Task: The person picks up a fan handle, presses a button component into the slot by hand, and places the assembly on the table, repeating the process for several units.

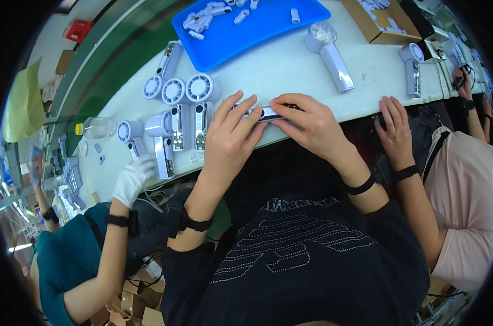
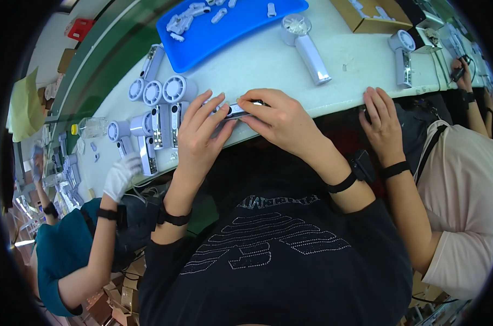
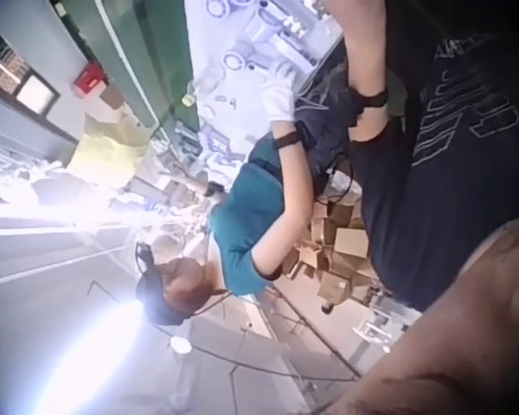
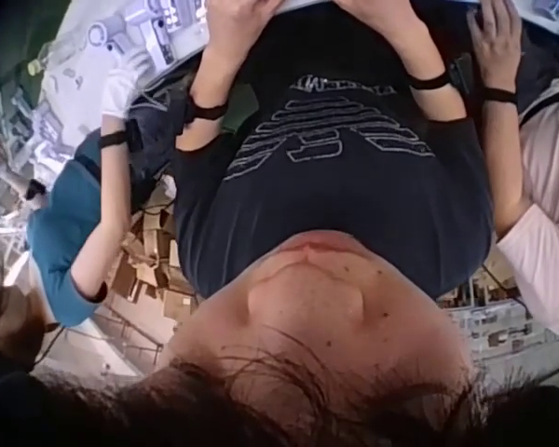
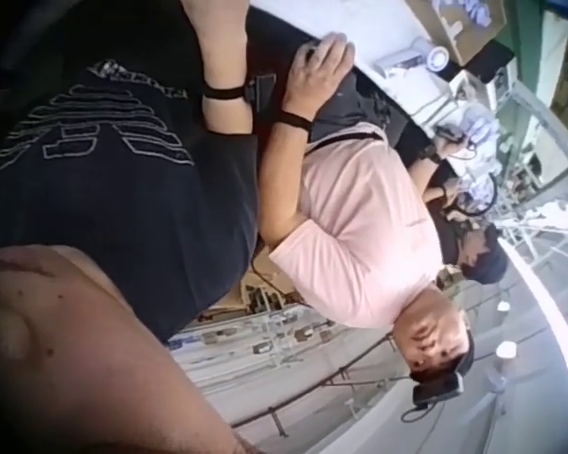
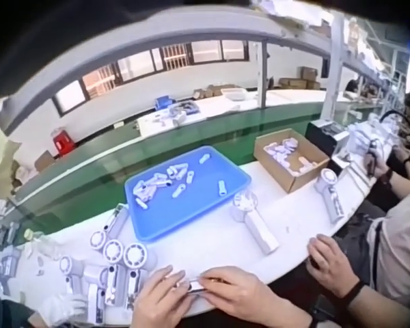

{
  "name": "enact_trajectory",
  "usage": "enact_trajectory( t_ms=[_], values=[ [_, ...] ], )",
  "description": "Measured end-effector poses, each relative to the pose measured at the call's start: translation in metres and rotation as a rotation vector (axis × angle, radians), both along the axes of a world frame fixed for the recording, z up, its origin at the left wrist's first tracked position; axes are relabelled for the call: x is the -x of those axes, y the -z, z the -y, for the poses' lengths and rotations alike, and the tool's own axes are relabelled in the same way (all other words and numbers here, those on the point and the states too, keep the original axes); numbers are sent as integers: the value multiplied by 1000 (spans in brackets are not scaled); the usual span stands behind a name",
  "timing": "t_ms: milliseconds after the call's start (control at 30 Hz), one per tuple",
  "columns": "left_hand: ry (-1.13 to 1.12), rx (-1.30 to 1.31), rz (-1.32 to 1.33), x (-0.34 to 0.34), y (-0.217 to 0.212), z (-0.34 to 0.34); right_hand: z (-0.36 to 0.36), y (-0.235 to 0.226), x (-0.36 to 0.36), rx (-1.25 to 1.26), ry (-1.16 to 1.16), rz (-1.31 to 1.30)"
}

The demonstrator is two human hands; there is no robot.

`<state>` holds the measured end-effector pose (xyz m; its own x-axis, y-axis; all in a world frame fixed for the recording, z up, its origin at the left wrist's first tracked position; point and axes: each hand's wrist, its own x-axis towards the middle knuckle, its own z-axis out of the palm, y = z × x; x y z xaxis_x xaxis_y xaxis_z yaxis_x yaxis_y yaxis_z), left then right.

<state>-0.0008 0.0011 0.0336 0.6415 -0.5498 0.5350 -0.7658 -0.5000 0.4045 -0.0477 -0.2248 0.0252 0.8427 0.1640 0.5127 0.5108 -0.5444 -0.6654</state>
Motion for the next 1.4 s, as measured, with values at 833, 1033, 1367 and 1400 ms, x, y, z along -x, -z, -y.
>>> enact_trajectory(
  t_ms=[833, 1033, 1367, 1400],
  values=[
    [-136, -67, 112, 20, 0, 12, -13, 9, 17, 9, 203, -17],
    [-282, 388, -134, 72, 1, -3, -12, -4, 29, 0, 199, 159],
    [-233, 382, 142, 75, -47, -57, -41, -54, 31, 122, -164, 665],
    [-211, 285, 184, 71, -52, -65, -46, -58, 28, 119, -227, 664]
  ],
)
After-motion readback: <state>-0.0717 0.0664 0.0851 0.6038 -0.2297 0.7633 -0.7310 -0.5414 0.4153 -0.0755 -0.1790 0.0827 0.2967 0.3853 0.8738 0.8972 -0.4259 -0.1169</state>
